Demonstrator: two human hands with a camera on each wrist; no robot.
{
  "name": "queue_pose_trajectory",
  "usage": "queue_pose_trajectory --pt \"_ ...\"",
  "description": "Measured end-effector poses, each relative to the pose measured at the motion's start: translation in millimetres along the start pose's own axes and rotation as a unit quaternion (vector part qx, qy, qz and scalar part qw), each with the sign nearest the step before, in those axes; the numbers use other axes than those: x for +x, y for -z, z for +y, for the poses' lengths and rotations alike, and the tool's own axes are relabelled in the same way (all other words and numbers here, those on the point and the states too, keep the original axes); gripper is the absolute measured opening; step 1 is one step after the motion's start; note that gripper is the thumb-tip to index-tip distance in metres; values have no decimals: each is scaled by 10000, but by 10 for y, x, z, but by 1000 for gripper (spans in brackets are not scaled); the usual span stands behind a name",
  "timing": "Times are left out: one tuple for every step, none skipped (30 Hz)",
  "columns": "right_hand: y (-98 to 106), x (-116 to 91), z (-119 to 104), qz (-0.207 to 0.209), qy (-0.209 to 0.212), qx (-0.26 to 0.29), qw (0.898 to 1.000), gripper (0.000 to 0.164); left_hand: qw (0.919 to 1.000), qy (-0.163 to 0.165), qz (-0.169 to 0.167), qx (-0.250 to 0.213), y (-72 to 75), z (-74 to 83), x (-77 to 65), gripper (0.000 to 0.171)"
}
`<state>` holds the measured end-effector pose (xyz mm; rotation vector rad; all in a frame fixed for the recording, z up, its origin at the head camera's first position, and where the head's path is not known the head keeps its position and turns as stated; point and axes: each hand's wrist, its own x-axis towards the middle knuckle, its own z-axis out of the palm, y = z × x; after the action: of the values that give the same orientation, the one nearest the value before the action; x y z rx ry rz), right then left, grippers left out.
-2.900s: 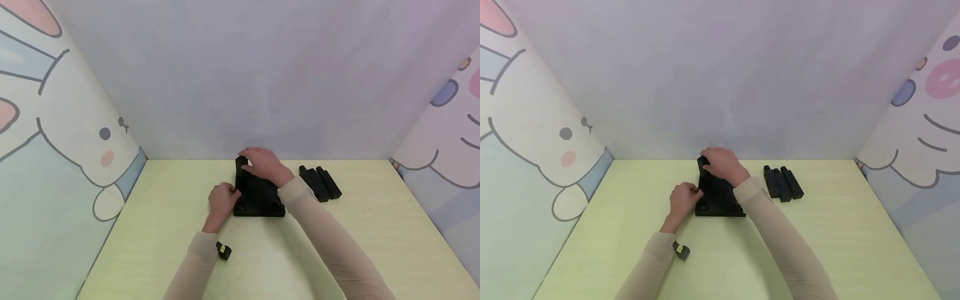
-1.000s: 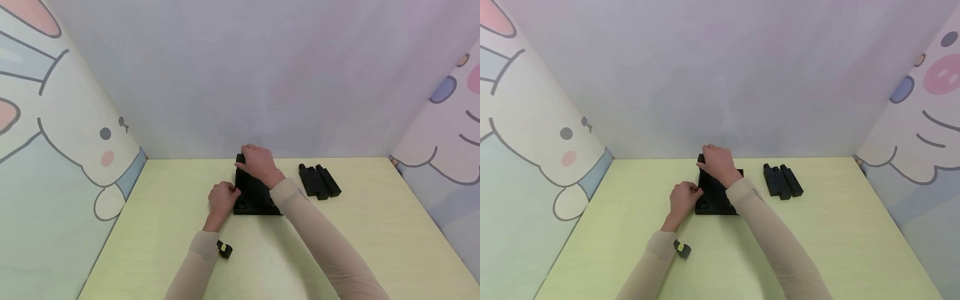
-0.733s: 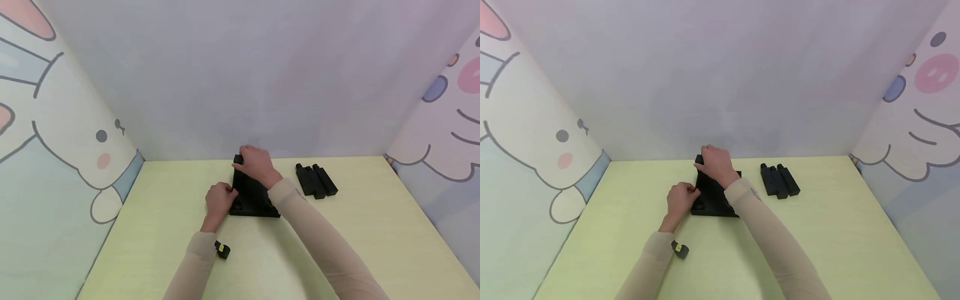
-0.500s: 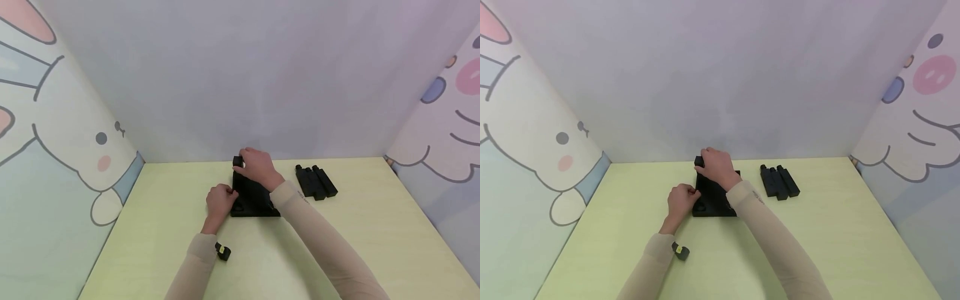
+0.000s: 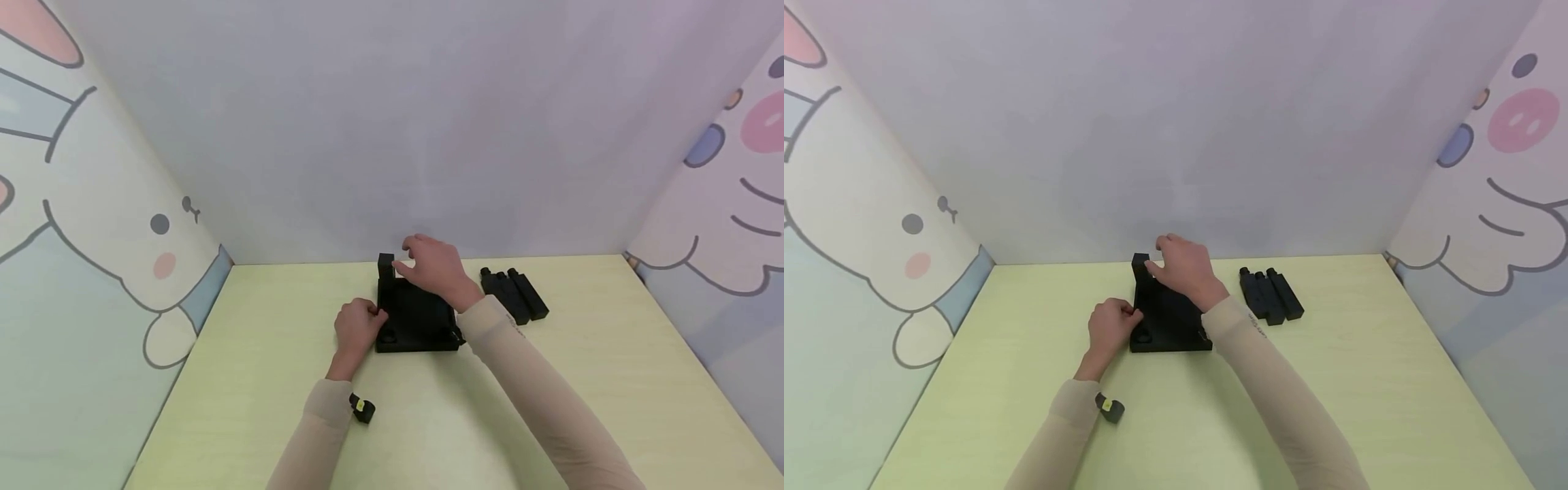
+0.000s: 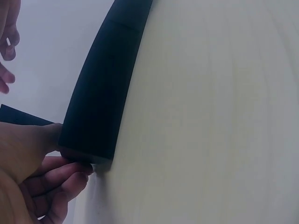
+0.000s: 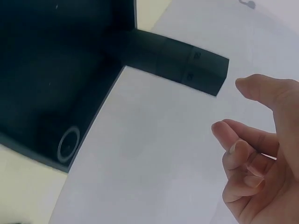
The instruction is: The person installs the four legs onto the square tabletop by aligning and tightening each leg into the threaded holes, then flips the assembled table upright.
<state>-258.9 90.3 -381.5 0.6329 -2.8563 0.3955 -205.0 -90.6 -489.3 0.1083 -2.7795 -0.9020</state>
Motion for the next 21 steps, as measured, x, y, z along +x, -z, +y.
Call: queue_pose_trajectory --pt "17 -14 29 11 -30 0 10000 40 10000 -1 -1 4 1 1 -1 18" --pt "34 -27 59 14 -63 3 10000 40 10000 4 -6 5 2 2 -1 17" --pt "52 -40 90 15 -102 -3 9999 39 10000 6 -13 7 2 1 -2 17" --pt "72 -52 120 13 -132 2 9999 39 10000 12 -14 11 2 -1 -2 16" --pt "90 -64 153 5 -161 5 9999 38 10000 7 -11 13 2 -3 -2 16" --pt "108 -77 184 10 -197 29 9998 38 10000 2 -4 13 2 -6 -2 15" --pt "121 -85 214 14 -235 52 9997 37 10000 1 10 22 5 -13 2 15" --pt "132 -95 246 12 -275 87 9996 36 10000 -3 30 25 8 -18 5 14" --pt "138 -106 282 21 -318 111 9994 35 10000 -7 44 21 11 -23 9 14" --pt "138 -119 321 33 -364 134 9992 34 10000 -8 51 11 11 -26 11 14" --pt "138 -138 362 42 -426 166 9989 33 10000 -8 48 -3 10 -27 11 14" --pt "135 -162 405 49 -492 198 9986 32 10000 -3 37 -27 8 -28 11 14" --pt "123 -189 452 50 -557 214 9982 31 10000 1 21 -44 5 -29 10 14" --pt "112 -220 498 40 -619 237 9978 30 10000 6 11 -54 3 -30 9 14" --pt "88 -249 549 28 -685 234 9974 30 10000 16 -8 -61 1 -32 8 14" --pt "64 -281 597 -3 -746 238 9969 30 10000 20 -17 -54 0 -33 8 15" --pt "42 -316 643 -30 -797 241 9965 30 10000 23 -18 -50 -1 -35 9 15" --pt "14 -346 689 -61 -834 232 9962 30 10000 27 -13 -43 1 -36 10 16" --pt "-11 -378 733 -93 -866 232 9959 31 10000 26 0 -31 3 -37 13 16" --pt "-30 -408 777 -116 -892 223 9957 31 10000 24 17 -26 4 -36 15 16" --pt "-54 -436 823 -124 -924 187 9955 31 10000 19 26 -21 4 -34 17 17"
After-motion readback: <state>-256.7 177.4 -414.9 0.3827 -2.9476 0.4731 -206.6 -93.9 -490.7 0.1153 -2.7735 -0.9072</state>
